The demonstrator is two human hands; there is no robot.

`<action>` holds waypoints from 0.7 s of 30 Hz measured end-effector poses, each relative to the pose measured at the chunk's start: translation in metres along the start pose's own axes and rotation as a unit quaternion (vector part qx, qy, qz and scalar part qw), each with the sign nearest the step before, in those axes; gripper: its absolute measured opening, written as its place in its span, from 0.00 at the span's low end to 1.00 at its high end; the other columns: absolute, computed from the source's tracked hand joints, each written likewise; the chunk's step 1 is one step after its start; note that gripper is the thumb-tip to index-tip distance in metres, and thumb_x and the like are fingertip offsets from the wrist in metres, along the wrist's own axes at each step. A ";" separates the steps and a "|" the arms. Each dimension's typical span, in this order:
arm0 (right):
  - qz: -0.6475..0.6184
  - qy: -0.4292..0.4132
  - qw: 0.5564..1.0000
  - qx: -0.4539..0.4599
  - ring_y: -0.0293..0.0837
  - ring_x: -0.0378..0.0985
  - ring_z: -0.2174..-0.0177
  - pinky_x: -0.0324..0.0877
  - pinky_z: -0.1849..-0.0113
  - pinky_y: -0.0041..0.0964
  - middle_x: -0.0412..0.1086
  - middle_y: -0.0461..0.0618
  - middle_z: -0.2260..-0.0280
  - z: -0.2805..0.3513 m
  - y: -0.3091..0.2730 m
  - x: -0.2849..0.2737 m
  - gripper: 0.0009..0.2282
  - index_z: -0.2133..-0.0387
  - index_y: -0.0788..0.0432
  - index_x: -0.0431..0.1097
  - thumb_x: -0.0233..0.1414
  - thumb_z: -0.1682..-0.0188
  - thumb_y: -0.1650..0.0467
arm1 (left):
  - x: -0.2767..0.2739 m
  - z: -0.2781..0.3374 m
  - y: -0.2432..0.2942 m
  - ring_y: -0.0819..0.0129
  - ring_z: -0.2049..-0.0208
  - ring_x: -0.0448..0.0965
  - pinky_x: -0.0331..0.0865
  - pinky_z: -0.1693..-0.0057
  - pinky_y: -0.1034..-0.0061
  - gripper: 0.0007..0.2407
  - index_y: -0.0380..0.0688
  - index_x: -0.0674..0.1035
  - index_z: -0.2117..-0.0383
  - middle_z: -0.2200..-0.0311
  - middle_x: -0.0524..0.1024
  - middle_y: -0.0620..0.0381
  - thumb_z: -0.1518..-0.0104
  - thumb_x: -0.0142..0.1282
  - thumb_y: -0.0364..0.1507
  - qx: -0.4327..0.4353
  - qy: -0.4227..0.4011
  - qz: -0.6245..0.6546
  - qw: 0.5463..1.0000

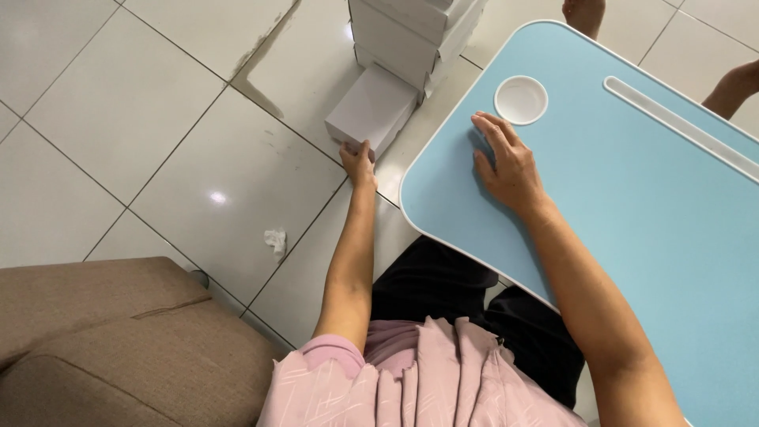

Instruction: Assembling a cardboard box by folding its flaps and tucking tabs on a small lap desk.

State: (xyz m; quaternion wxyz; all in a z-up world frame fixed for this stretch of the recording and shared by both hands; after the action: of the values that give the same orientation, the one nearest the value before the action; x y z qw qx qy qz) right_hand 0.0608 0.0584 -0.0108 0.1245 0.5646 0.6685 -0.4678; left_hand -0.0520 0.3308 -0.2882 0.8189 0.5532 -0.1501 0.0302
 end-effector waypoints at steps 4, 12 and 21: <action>-0.002 -0.004 1.000 0.004 0.60 0.74 0.48 0.71 0.49 0.51 0.67 0.60 0.46 0.000 -0.004 0.000 0.23 0.41 0.62 0.65 0.53 0.53 0.80 | -0.003 0.006 0.009 0.37 0.35 0.60 0.62 0.35 0.42 0.34 0.35 0.55 0.33 0.41 0.59 0.30 0.41 0.61 0.35 0.032 -0.011 -0.126 0.991; 0.037 0.014 0.999 -0.034 0.61 0.73 0.47 0.70 0.47 0.51 0.68 0.62 0.47 0.003 0.000 0.006 0.17 0.48 0.64 0.71 0.54 0.52 0.78 | -0.015 0.006 0.018 0.45 0.42 0.64 0.55 0.36 0.58 0.24 0.40 0.70 0.44 0.49 0.68 0.39 0.45 0.61 0.39 0.060 0.048 -0.444 0.893; 0.267 0.034 0.963 0.005 0.52 0.71 0.43 0.67 0.46 0.47 0.68 0.56 0.42 0.020 0.041 0.014 0.20 0.45 0.60 0.72 0.54 0.47 0.61 | 0.131 0.070 0.152 0.30 0.34 0.56 0.50 0.32 0.44 0.25 0.44 0.70 0.35 0.35 0.56 0.25 0.41 0.58 0.25 0.434 -0.291 -0.465 0.715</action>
State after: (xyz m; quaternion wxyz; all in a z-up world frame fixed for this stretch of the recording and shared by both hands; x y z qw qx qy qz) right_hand 0.0845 0.0493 -0.0508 0.2188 0.7390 0.4949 -0.4014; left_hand 0.0253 0.3100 -0.0909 0.3153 0.8295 -0.0749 -0.4548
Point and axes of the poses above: each hand's wrist, its own z-axis away from the middle knuckle, its own x-axis out of the palm, y = z × x, the point moved 3 cm from there along -z, towards the middle knuckle
